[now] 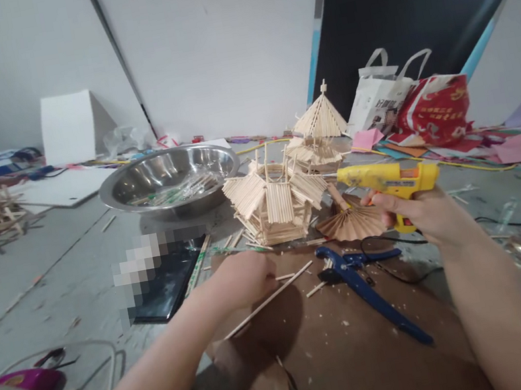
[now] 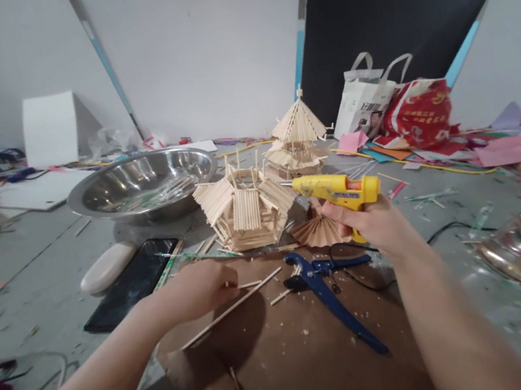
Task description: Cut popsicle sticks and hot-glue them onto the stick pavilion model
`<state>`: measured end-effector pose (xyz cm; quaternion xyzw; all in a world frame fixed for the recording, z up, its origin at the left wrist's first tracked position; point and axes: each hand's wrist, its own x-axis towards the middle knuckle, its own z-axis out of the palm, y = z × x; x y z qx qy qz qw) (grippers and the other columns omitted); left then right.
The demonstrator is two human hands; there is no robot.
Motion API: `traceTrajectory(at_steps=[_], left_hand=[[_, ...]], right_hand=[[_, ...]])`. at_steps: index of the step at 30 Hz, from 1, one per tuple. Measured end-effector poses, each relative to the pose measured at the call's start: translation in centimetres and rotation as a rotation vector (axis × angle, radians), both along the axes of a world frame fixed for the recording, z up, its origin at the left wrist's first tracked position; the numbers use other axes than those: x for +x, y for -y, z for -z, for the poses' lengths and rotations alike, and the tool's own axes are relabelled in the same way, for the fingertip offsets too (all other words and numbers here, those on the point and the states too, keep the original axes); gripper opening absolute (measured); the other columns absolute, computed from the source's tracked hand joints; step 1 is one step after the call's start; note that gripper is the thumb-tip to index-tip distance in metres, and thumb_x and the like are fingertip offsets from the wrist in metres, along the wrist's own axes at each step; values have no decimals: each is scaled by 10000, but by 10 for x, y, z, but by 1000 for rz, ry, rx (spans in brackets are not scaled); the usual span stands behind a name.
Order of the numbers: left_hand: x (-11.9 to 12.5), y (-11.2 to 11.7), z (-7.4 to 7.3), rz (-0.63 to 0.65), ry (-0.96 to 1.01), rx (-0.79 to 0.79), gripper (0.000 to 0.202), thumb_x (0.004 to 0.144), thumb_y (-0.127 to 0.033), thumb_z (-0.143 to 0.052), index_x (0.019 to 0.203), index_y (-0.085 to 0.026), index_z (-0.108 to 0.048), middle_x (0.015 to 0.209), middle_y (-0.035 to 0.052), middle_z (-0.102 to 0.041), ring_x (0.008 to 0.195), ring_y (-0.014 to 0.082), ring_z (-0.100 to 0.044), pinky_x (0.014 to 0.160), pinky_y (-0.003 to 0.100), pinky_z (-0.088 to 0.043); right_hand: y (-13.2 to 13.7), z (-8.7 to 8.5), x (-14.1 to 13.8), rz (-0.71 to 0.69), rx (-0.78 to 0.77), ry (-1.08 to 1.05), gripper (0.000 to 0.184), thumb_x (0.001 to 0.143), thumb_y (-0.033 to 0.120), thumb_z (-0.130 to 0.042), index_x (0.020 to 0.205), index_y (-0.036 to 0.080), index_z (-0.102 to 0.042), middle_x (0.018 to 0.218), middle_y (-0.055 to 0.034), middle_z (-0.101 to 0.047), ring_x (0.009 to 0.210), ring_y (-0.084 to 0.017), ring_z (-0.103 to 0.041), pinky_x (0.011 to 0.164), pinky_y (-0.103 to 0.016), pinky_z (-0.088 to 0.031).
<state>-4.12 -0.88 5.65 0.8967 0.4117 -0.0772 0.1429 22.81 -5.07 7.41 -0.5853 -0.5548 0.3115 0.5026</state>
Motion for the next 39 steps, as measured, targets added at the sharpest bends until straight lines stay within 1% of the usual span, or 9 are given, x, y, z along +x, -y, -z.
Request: traceTrajectory(at_steps=[5, 9, 12, 15, 18, 22, 26, 32, 39], left_hand=[[11, 8, 19, 28, -83, 38, 180, 646, -243, -509, 702, -169, -663, 729, 116, -657, 711, 257, -597, 598, 316, -422], [13, 8, 36, 13, -60, 63, 171, 633, -159, -496, 681, -161, -660, 728, 126, -658, 736, 253, -606, 643, 323, -440], [13, 9, 42, 28, -52, 67, 182, 614, -110, -483, 665, -150, -654, 717, 132, -656, 714, 256, -608, 648, 337, -444], [11, 8, 39, 48, -32, 64, 180, 597, -100, -477, 644, -139, -646, 706, 153, -651, 699, 287, -603, 621, 366, -439], [8, 7, 30, 48, -37, 43, 201, 605, -116, -451, 677, -134, -638, 731, 161, -647, 682, 295, -595, 575, 362, -423], [2, 5, 12, 12, -11, -5, 185, 611, -124, -422, 652, -155, -600, 657, 96, -621, 566, 195, -547, 495, 267, -361], [1, 3, 3, -7, 139, -83, 160, 596, -122, -425, 658, -180, -560, 600, 21, -579, 513, 125, -477, 463, 218, -299], [4, -1, 2, 112, 282, -233, 224, 605, -103, -397, 734, -190, -557, 604, -28, -551, 534, 94, -466, 485, 190, -298], [-4, -5, 8, 97, 61, -41, 190, 647, -168, -422, 664, -195, -609, 618, 30, -603, 546, 138, -503, 489, 227, -292]], right_hand=[[-1, 1, 0, -17, -38, 22, 246, 599, 434, -648, 702, 213, -614, 550, 11, -570, 423, -95, -473, 403, -225, -417], [-1, 4, 2, 1, -63, 51, 255, 592, 449, -647, 667, 208, -615, 515, 7, -557, 436, -110, -486, 415, -238, -427], [0, 4, 2, 10, -64, 64, 248, 592, 452, -645, 655, 214, -617, 504, 10, -552, 439, -110, -486, 413, -235, -423], [0, 3, 1, 6, -48, 51, 248, 587, 453, -649, 673, 222, -619, 561, 6, -580, 439, -103, -483, 413, -234, -423], [-1, 4, 2, 1, -50, 56, 253, 591, 450, -647, 696, 222, -620, 570, 5, -587, 443, -101, -487, 420, -233, -425], [-1, 6, 5, 2, -53, 59, 267, 600, 457, -638, 701, 211, -618, 509, 8, -566, 455, -117, -500, 441, -246, -433], [-2, 7, 6, 1, -60, 86, 280, 607, 465, -628, 706, 204, -616, 497, 11, -558, 447, -121, -497, 434, -253, -427], [-3, 8, 6, -9, -52, 102, 253, 627, 447, -619, 675, 199, -622, 504, 7, -562, 447, -119, -498, 440, -252, -417], [-3, 7, 5, -5, -64, 108, 255, 636, 431, -620, 753, 204, -627, 546, 1, -574, 449, -120, -490, 444, -260, -398]])
